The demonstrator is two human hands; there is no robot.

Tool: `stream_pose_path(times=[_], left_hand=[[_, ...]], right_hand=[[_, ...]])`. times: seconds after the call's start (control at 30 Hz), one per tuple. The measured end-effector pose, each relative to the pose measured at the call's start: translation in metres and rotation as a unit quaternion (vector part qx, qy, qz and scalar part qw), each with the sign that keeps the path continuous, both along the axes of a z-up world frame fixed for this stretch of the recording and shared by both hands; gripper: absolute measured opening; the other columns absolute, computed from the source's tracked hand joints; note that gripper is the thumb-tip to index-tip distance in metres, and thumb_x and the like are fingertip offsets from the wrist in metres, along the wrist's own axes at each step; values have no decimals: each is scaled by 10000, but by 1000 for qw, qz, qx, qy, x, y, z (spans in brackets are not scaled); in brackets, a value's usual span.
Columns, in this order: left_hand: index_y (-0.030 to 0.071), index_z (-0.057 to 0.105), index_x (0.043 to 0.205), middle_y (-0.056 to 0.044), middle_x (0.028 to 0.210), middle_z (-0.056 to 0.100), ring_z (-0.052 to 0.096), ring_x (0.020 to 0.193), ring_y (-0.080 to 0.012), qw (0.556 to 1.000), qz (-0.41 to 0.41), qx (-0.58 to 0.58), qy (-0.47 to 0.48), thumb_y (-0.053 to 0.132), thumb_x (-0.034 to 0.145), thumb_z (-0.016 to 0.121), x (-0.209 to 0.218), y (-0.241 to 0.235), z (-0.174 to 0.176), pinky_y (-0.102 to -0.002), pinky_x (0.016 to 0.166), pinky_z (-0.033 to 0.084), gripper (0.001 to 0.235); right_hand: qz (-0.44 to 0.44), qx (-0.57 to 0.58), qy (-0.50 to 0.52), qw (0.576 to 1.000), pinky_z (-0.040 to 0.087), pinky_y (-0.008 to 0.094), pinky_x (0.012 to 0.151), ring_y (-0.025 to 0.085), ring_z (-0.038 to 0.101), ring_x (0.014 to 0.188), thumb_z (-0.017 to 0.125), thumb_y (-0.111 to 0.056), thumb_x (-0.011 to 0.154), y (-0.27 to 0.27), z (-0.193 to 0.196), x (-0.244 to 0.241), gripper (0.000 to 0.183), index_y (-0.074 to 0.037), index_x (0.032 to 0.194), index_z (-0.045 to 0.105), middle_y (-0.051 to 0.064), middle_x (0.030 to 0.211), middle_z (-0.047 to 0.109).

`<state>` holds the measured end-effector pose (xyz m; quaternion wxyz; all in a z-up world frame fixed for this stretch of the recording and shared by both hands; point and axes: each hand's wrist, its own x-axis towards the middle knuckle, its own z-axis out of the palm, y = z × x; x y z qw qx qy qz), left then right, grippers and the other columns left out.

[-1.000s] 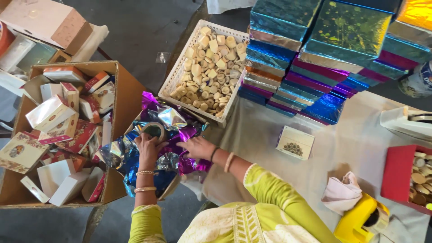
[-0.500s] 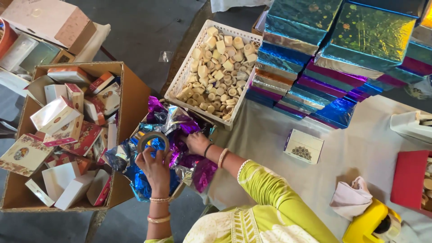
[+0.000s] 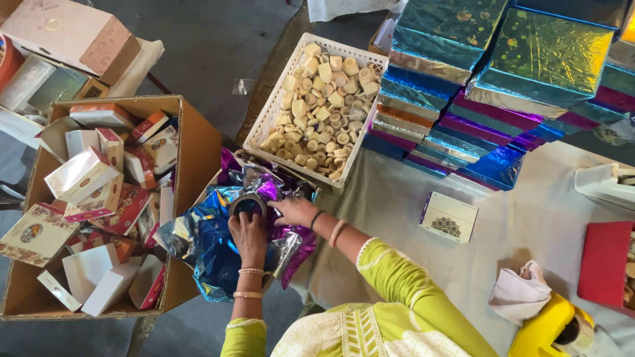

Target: The person places small wooden items into a small box, closes the lid, and then wraps the box in shiny metallic foil. The wrapped box is then placed on a stack of other wrapped boxes.

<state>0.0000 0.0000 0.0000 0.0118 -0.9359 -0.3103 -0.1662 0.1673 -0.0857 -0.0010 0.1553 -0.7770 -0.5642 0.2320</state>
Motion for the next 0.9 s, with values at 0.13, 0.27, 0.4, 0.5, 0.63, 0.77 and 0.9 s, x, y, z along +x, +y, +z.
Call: stream_pose_path(times=[0.13, 0.27, 0.4, 0.5, 0.63, 0.77, 0.9], left_hand=[[117, 713, 1000, -128, 1153, 580, 494, 1184, -403, 999, -8, -19, 29, 202, 738, 776, -8, 17, -6, -479, 1042, 427, 283], [140, 710, 1018, -108, 1176, 581, 500, 1155, -373, 1000, -15, -22, -8, 216, 781, 789, -4, 8, 32, -503, 1021, 403, 260], [132, 692, 987, -80, 1112, 585, 519, 1115, -356, 992, -38, -86, -86, 261, 826, 792, 4, -20, 75, -501, 1014, 394, 229], [114, 679, 1110, -71, 1149, 590, 539, 1127, -317, 944, -137, -243, -176, 245, 912, 742, 25, -52, 80, -446, 1013, 431, 246], [170, 546, 1363, -17, 1373, 550, 554, 1185, -213, 676, -174, -694, -175, 236, 863, 690, 79, -120, 70, -325, 880, 527, 524], [74, 638, 1255, -113, 1103, 697, 702, 965, -161, 725, -265, -626, -108, 73, 853, 756, 133, -170, 11, -296, 777, 578, 419], [11, 664, 1008, -130, 901, 741, 746, 811, -174, 767, -353, -523, -117, 39, 927, 721, 163, -222, 19, -305, 743, 581, 103]], right_hand=[[9, 78, 49, 996, 573, 465, 842, 385, 716, 948, 753, -463, 849, -33, 41, 11, 616, -229, 1393, 586, 219, 1065, 714], [-53, 208, 183, 959, 588, 387, 859, 286, 750, 986, 723, -374, 934, -85, 63, 32, 422, -177, 1303, 670, 118, 1129, 760], [-158, 326, 273, 891, 580, 321, 888, 166, 731, 1020, 705, -236, 1003, -156, 49, 53, 242, -102, 1203, 718, 64, 1128, 771], [-301, 323, 368, 819, 547, 285, 830, 98, 671, 937, 668, -193, 1017, -213, 26, 60, 218, -66, 1186, 723, 24, 1026, 748], [-400, 359, 441, 719, 501, 249, 790, 60, 602, 884, 638, -189, 1034, -281, 12, 51, 217, -41, 1182, 695, -20, 954, 680], [-475, 398, 381, 686, 479, 227, 811, 55, 577, 893, 625, -167, 1030, -339, 7, 39, 202, -33, 1172, 677, -40, 951, 641], [-556, 440, 332, 622, 478, 222, 843, 61, 578, 924, 603, -125, 1015, -391, -16, 29, 219, -36, 1205, 666, -35, 987, 647]])
